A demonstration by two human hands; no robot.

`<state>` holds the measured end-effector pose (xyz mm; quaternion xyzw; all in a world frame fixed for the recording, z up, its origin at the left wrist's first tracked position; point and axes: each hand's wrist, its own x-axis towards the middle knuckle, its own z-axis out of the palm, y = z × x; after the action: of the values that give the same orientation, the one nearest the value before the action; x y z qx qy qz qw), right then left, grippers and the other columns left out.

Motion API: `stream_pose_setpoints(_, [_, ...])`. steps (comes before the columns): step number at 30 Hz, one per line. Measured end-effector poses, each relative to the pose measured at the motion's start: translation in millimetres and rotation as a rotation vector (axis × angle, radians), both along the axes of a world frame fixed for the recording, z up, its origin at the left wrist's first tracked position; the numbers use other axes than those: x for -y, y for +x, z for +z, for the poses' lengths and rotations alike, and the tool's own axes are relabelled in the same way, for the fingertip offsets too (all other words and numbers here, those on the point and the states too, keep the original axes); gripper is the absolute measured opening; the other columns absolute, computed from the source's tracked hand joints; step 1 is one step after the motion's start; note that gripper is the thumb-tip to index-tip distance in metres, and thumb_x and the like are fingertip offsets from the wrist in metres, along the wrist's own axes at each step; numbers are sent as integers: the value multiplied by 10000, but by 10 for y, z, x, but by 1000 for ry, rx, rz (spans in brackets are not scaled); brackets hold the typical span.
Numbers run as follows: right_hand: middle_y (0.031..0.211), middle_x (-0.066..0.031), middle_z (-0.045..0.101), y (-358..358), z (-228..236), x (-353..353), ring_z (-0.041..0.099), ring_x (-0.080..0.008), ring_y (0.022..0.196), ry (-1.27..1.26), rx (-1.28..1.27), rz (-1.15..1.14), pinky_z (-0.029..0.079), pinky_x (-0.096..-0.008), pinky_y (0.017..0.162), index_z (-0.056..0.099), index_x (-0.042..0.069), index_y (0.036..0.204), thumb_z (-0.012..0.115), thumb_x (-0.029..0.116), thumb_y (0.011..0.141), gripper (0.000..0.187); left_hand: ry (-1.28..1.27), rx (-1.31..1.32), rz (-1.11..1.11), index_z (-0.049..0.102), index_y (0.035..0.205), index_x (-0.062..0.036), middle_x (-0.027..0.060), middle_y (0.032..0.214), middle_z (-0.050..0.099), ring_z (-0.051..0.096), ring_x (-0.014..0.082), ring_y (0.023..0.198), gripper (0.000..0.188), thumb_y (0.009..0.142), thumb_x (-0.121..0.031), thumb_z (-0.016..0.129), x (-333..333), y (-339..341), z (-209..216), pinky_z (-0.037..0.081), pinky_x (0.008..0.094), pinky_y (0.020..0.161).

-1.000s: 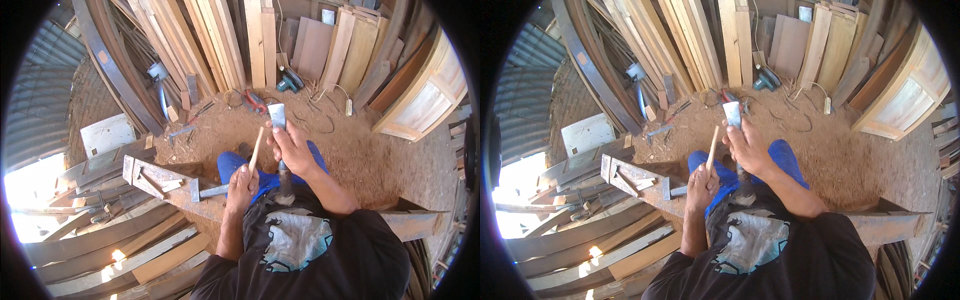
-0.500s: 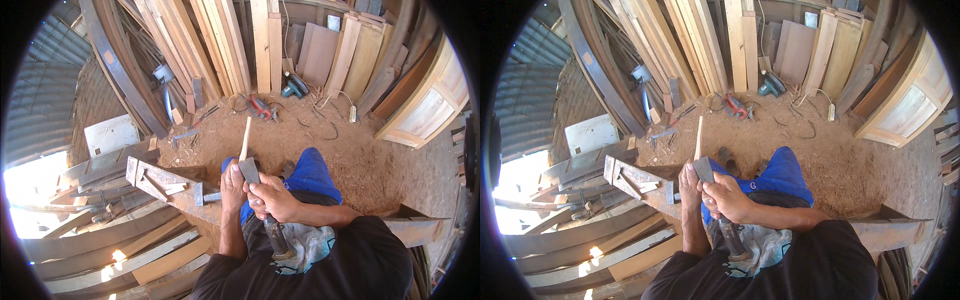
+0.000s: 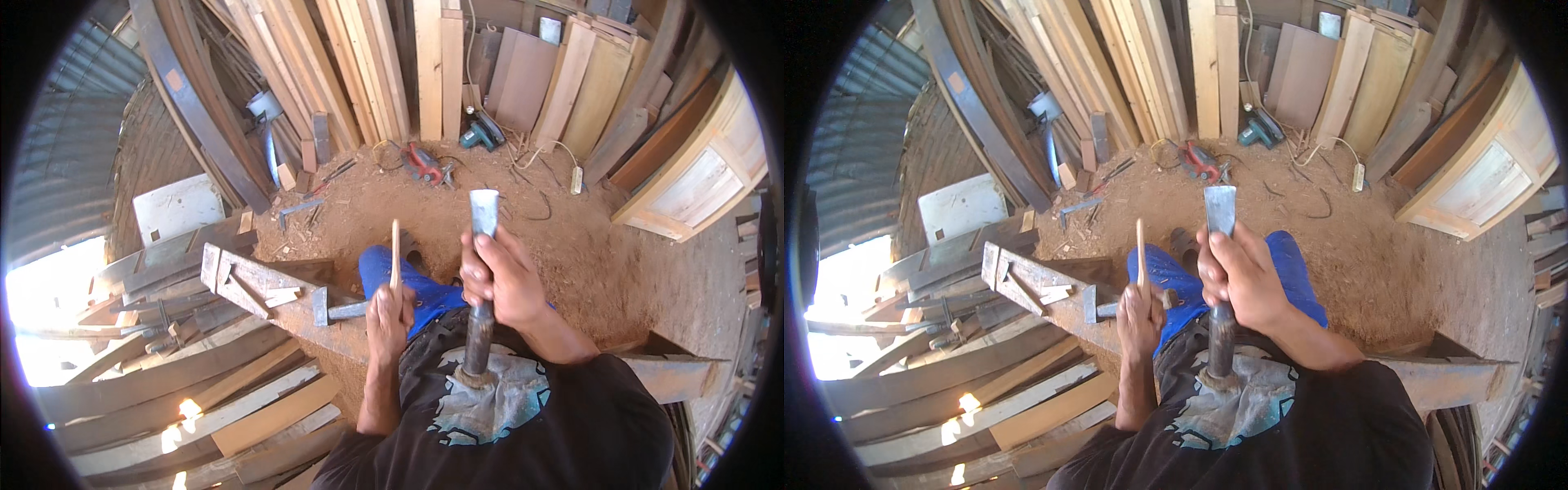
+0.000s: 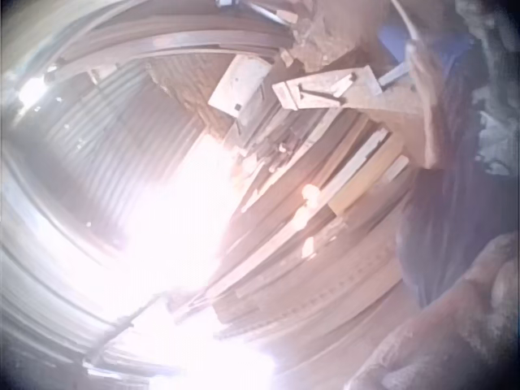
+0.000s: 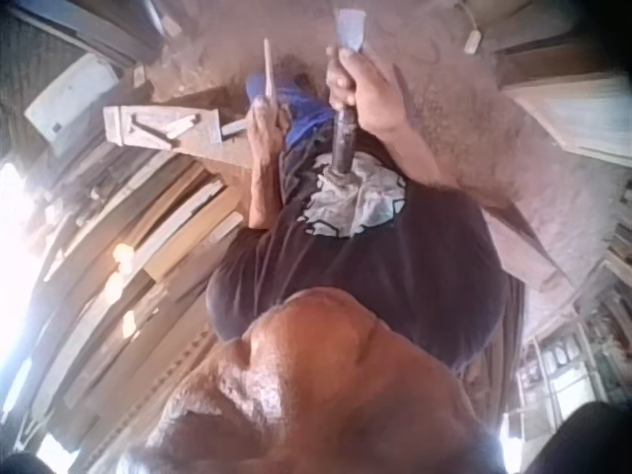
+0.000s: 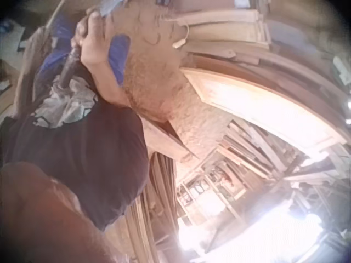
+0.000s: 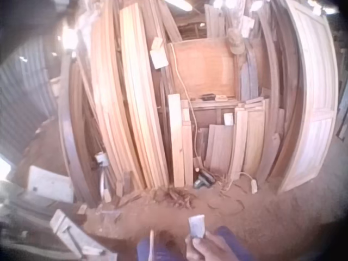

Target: The person whittles a small wooden stick using a metal blade, shaving off thin curls of wood one side at a time.

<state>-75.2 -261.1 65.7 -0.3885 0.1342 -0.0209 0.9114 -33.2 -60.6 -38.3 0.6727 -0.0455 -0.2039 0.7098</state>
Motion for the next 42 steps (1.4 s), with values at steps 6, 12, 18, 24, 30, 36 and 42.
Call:
stream_pose_setpoints(6, [678,15,437,253,-154,-411,373,-56,466,199,-35,206,402,-257,451,495,70,999,467,270,989,202,-345,-60,39,551,952,-41,15,693,556,474,71,550,396,1033,-377,358,358,495,320,388,212,473])
stream_pose_setpoints(12, [663,35,394,133,-184,-656,357,-46,466,193,-76,379,383,-242,450,462,70,987,428,253,1006,187,-138,-6,167,555,921,-58,15,745,565,516,87,672,344,1041,-315,360,329,490,442,438,252,586])
stream_pose_setpoints(18, [662,34,380,-12,-83,-613,345,-44,481,112,-72,385,381,-239,452,458,58,1004,429,255,1006,199,236,488,126,560,865,-35,39,693,544,496,120,628,420,1041,-338,330,282,295,542,424,293,579])
stream_pose_setpoints(24, [635,26,378,-50,-77,-584,347,-57,456,94,-65,358,375,-243,426,457,47,1006,440,270,1004,224,155,398,69,541,822,-36,37,649,510,459,136,591,430,1040,-328,313,321,260,673,397,301,551])
stream_pose_setpoints(30, [639,8,408,-275,323,-143,359,-50,461,-45,211,-79,364,-242,411,453,59,979,454,239,997,181,146,192,-25,489,784,-50,-16,554,424,397,106,470,411,1036,-337,340,-15,-273,2,342,267,454])
stream_pose_setpoints(36, [641,33,401,179,-132,-245,356,-52,448,196,-43,114,383,-247,436,468,74,971,468,272,992,199,-345,-130,69,543,856,-40,-31,542,387,339,61,452,433,1037,-371,332,299,322,311,302,220,426])
stream_pose_setpoints(42, [647,36,378,156,-138,-714,366,-51,477,135,-37,368,389,-251,460,458,81,965,446,265,1001,188,1,166,198,537,811,-28,9,639,501,465,104,571,428,1032,-348,359,331,466,543,381,282,524])
